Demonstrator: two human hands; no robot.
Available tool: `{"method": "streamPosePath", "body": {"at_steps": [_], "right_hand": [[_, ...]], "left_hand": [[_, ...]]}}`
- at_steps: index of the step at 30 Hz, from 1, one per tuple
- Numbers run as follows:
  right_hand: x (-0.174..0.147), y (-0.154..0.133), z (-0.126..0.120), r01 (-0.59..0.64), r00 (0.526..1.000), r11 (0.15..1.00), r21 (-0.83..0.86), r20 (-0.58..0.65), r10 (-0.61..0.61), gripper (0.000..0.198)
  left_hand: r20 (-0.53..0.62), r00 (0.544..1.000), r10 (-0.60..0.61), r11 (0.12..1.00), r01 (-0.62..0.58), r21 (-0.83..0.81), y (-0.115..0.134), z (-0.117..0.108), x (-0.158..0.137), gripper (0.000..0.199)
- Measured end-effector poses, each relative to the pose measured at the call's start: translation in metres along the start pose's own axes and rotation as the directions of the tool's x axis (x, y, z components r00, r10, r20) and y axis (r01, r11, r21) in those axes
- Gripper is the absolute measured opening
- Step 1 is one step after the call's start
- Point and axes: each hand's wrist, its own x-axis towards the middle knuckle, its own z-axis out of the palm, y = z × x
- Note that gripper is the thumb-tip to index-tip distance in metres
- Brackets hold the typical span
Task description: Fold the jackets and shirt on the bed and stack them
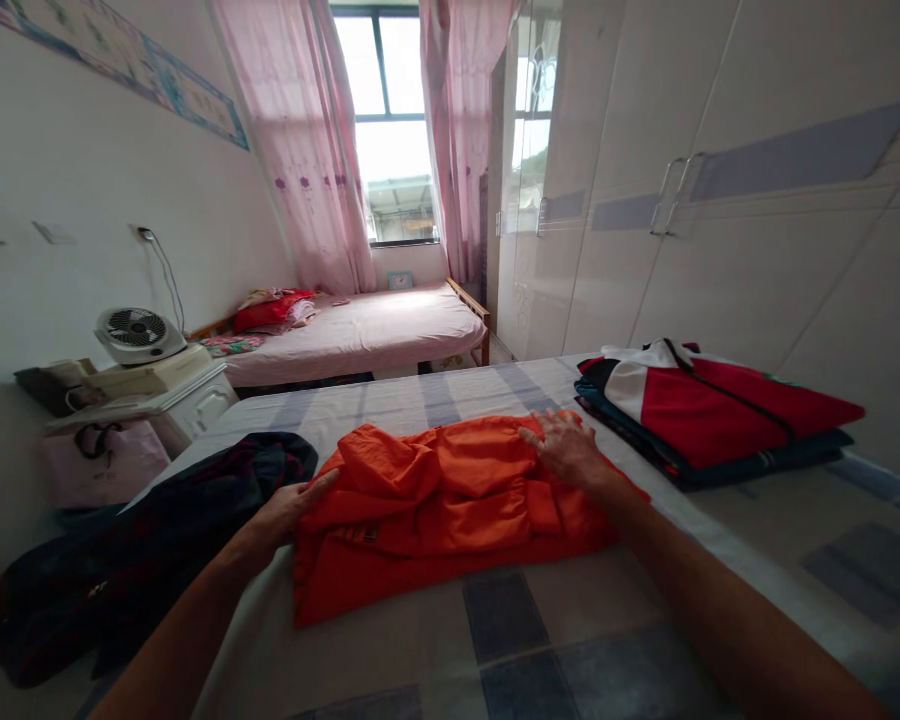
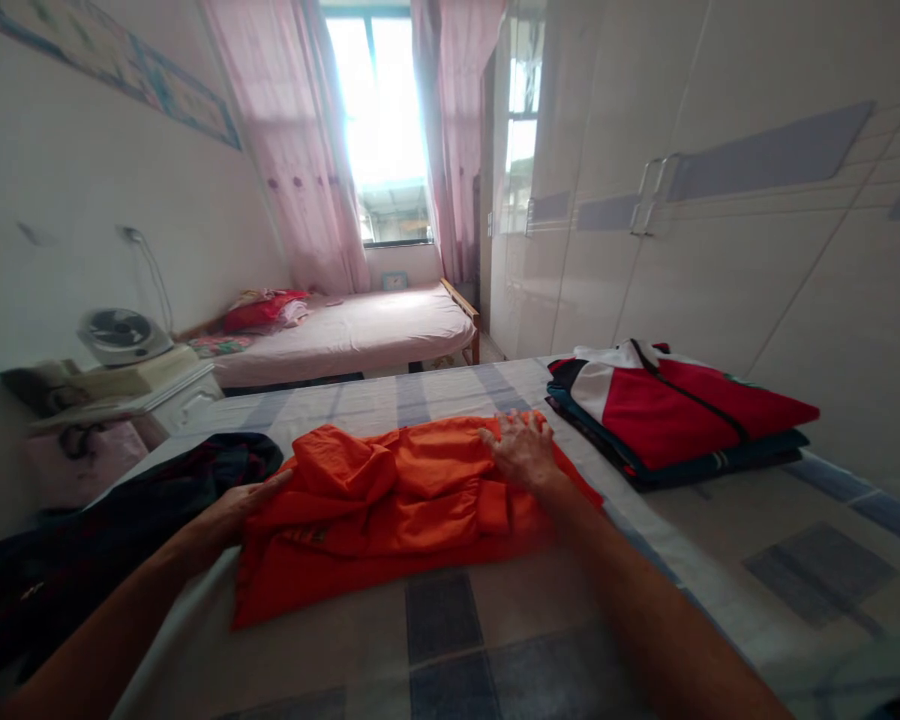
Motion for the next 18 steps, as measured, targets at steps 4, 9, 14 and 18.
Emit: {"method": "streamPosePath", "body": {"at_steps": [4, 9, 14, 18], "right_hand": [[0.007, 0.021, 0.005, -0.124, 0.991, 0.992, -0.025, -0.058, 0.122, 0.062], [0.008, 0.039, 0.019, -0.227, 0.960, 0.974, 0.004, 0.166, 0.224, 0.068], [-0.007, -0.007, -0.013, 0.117, 0.993, 0.978, 0.173, -0.016, -0.116, 0.063], [-0.028, -0.053, -0.025, 0.346, 0.932, 0.861, 0.373, -0.026, -0.363, 0.064]], "left_hand": [[0.116, 0.992, -0.040, 0.996, 0.049, -0.078, -0.001, -0.002, -0.004, 0.061], [0.165, 0.986, 0.003, 0.993, 0.016, -0.113, -0.003, -0.001, -0.007, 0.059], [0.150, 0.985, 0.081, 0.973, -0.045, -0.226, -0.002, 0.006, -0.009, 0.054], [0.093, 0.990, 0.107, 0.953, -0.075, -0.295, 0.000, 0.009, -0.013, 0.048]]}}
